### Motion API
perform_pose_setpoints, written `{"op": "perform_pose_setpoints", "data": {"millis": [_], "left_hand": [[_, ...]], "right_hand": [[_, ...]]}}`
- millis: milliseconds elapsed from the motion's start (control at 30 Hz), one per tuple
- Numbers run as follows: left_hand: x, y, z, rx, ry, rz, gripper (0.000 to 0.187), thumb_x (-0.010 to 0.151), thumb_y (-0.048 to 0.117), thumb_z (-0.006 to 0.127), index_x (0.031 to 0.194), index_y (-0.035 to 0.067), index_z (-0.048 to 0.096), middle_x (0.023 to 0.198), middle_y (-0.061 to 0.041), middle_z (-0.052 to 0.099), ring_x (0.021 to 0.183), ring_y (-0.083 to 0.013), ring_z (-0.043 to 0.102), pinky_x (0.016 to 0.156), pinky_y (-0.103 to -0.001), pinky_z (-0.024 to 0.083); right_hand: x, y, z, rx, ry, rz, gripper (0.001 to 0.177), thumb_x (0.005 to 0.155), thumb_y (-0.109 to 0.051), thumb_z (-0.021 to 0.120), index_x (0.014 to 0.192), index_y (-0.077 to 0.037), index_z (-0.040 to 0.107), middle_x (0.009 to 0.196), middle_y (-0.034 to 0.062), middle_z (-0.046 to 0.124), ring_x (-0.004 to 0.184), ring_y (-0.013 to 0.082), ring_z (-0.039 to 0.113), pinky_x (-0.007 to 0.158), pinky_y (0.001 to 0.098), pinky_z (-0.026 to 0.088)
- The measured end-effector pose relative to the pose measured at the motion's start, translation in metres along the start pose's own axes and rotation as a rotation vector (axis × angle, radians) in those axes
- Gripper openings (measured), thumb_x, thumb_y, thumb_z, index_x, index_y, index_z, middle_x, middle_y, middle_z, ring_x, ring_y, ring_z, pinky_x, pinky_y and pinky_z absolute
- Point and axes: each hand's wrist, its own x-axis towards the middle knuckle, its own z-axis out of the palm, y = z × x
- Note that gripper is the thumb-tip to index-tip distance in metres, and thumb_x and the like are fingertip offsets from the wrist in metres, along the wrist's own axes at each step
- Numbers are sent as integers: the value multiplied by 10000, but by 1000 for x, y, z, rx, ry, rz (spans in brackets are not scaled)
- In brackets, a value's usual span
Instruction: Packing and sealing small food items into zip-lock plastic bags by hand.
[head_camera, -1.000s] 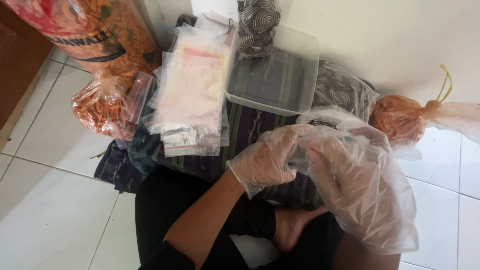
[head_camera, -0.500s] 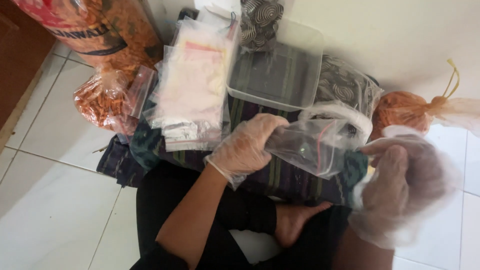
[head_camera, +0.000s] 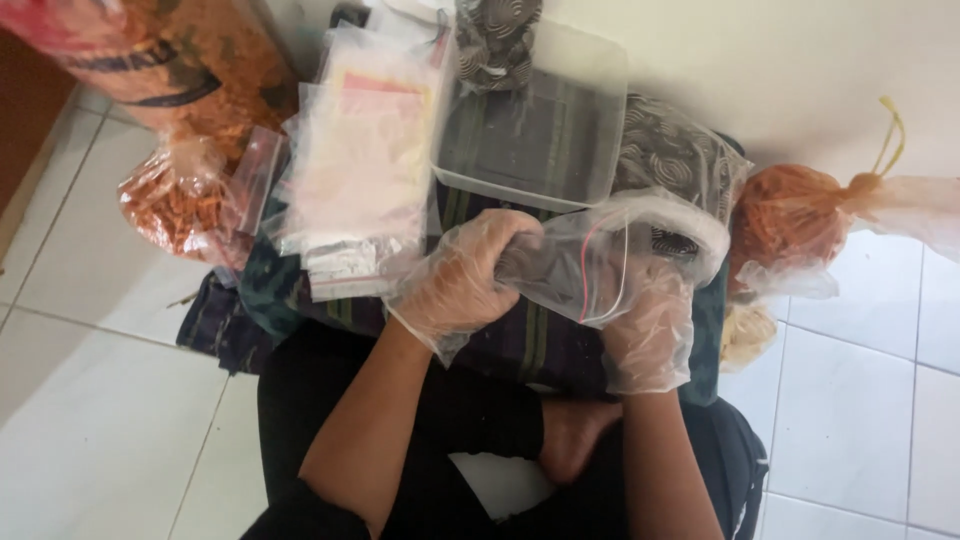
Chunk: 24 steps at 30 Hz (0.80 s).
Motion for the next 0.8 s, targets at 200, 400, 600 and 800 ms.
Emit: {"op": "perform_pose_setpoints", "data": {"millis": [200,400,600,800], "left_hand": [[3,-7,5,52,-27,-28,682,672,50,761,1326,145,591,1146,-91,640,1120,-290,663,1003,-428,540],[6,-8,13,0,30,-30,656,653,40,706,1295,143,620,1112,-90,642,1103,-299,659,976,-411,548],[9,3,6,-7,47,-13,619,643,4,676,1251,117,646,1046,-105,656,1038,-320,674,918,-414,567],[9,4,7,2,74,-23,601,641,-6,682,1222,148,655,1014,-57,640,990,-267,673,872,-375,572]], "right_hand": [[10,-4,5,9,-41,2,224,938,-374,693,1088,-207,688,1115,86,662,1058,362,658,842,473,569],[17,-5,8,8,-48,66,243,932,-376,696,1108,-211,674,1132,86,647,1076,363,645,858,469,556],[20,-10,3,25,-33,90,264,925,-379,699,1128,-215,661,1150,85,632,1094,364,631,874,464,543],[22,-13,0,34,-27,121,286,918,-381,702,1148,-219,647,1167,85,616,1111,364,618,891,460,530]]}}
